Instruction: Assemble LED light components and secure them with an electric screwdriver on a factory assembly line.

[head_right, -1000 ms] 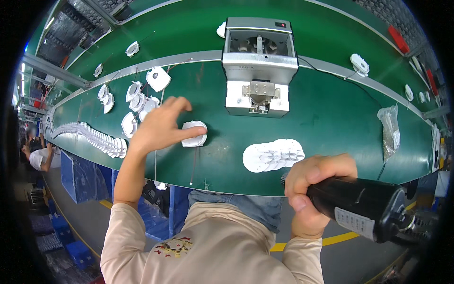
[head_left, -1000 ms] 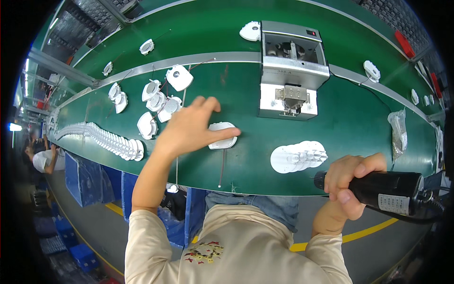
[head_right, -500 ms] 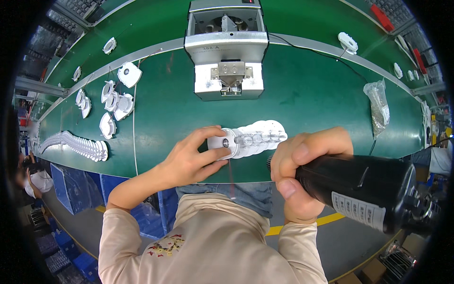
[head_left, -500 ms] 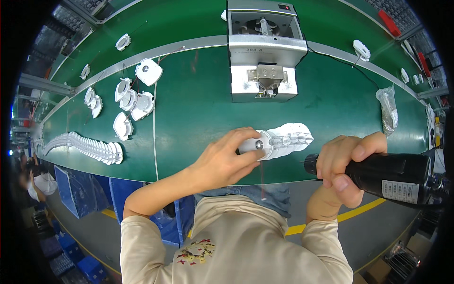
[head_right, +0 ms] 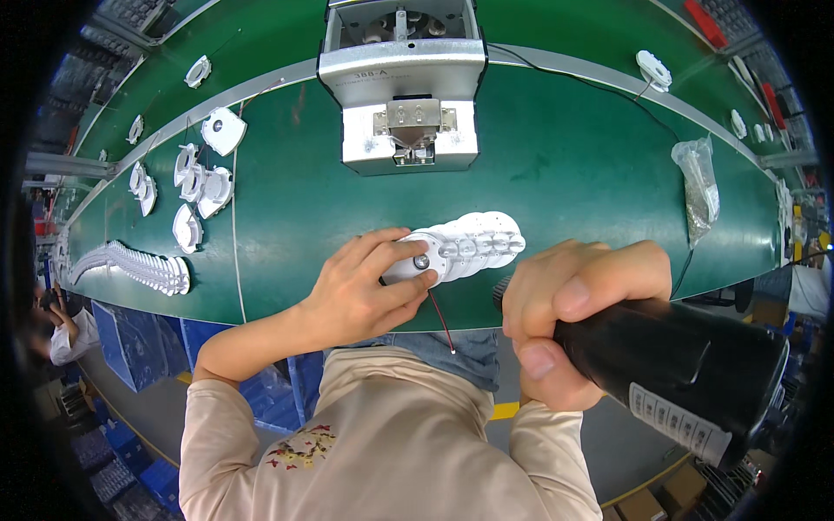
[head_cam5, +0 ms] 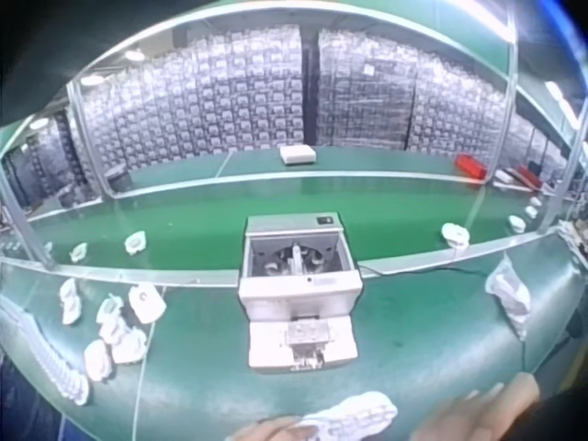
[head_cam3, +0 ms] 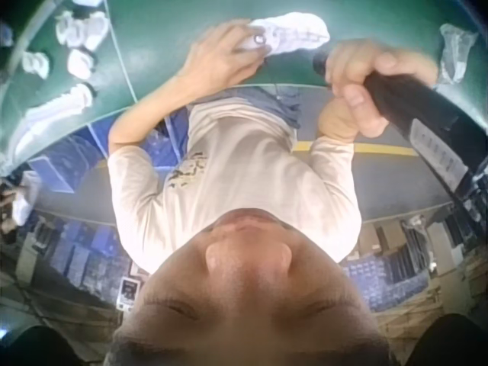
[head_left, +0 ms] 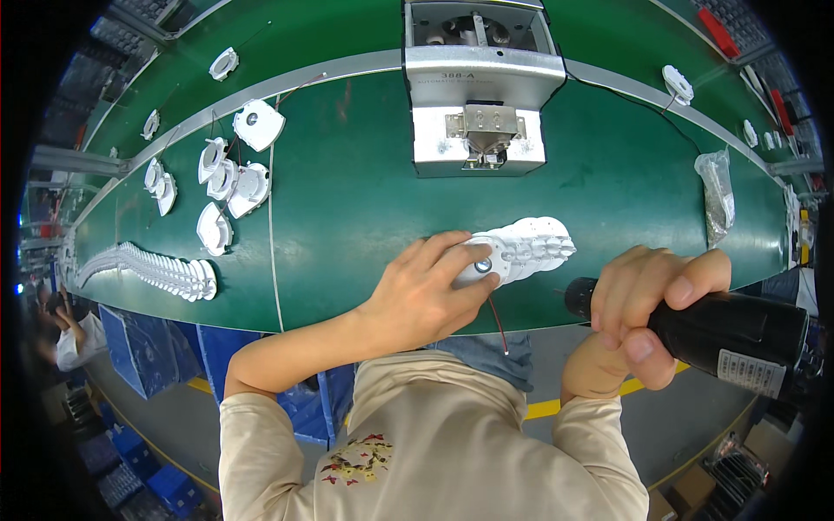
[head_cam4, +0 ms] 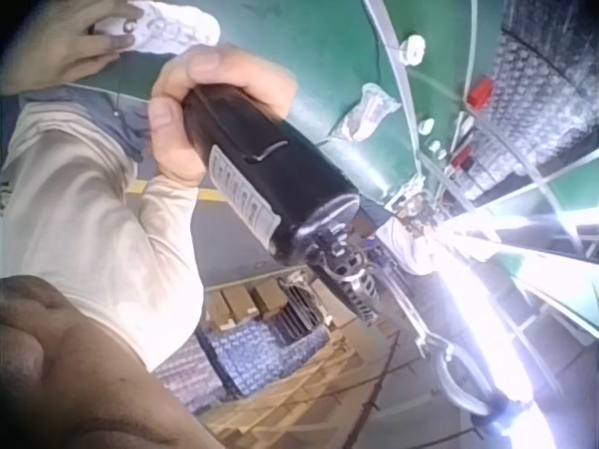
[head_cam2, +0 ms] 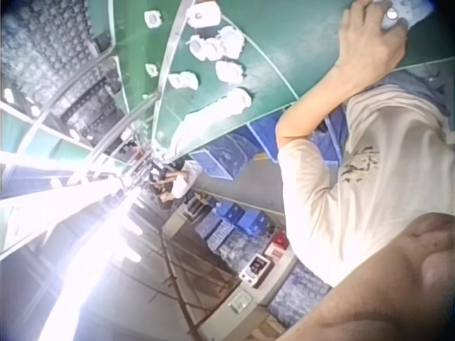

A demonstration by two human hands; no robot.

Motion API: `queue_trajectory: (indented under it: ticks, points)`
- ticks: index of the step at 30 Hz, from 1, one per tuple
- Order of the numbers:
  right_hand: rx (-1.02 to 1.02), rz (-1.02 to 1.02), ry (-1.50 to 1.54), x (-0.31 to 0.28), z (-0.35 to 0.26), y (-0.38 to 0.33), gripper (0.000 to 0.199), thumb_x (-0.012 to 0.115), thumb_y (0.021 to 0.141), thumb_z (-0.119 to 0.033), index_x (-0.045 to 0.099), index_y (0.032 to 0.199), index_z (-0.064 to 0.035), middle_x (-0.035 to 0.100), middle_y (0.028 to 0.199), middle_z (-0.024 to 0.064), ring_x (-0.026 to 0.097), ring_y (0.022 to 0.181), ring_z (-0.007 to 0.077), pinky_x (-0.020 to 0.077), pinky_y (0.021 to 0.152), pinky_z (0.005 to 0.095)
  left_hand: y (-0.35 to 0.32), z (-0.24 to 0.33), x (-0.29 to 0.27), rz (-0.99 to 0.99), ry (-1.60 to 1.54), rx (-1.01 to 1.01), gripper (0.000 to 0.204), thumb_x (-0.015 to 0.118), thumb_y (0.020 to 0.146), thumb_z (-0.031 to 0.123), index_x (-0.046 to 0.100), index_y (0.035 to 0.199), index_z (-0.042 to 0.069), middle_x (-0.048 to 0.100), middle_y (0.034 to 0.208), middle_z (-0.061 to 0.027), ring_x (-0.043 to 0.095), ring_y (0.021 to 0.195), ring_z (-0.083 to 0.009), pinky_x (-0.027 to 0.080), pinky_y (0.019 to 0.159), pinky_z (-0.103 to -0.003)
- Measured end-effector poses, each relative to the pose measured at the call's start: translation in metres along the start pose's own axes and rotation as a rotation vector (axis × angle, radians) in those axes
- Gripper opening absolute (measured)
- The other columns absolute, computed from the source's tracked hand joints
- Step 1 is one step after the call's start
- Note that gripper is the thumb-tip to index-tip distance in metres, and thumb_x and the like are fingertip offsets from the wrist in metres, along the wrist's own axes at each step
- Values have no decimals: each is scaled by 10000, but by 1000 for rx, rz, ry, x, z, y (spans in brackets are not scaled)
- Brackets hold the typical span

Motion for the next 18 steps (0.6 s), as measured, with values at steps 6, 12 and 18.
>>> queue_trajectory:
  ticks: [6, 12, 18]
  points:
    - [-4, 49, 4, -1, 2, 1, 431, 679, 675, 93, 433, 1006, -36, 511, 636, 64, 469, 474, 150, 419, 446, 292, 5, -3, 10, 0, 2, -32, 250, 762, 666, 157, 679, 898, 119, 586, 1065, -86, 596, 1047, -305, 533, 730, -375]
    - [-22, -56, -44, 8, 8, 20, 452, 636, 772, -17, 393, 1149, -71, 481, 624, 20, 477, 444, 126, 414, 453, 274, 1, -7, 10, 73, -17, -6, 232, 775, 660, 164, 650, 848, 109, 583, 1037, -92, 615, 1033, -316, 542, 718, -392]
    - [-190, 54, -18, 7, 20, 70, 487, 525, 828, -80, 386, 1294, -44, 446, 713, 33, 442, 520, 129, 410, 532, 321, 1, -26, 4, 2, -191, 117, 233, 782, 641, 130, 628, 813, 104, 582, 1048, -79, 614, 1034, -304, 525, 746, -393]
Point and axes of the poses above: each hand's wrist, its own y-axis towards the middle knuckle, its own x-axis out of the palm, z = x × y, the point moved 10 cm from there along y, towards the middle knuckle
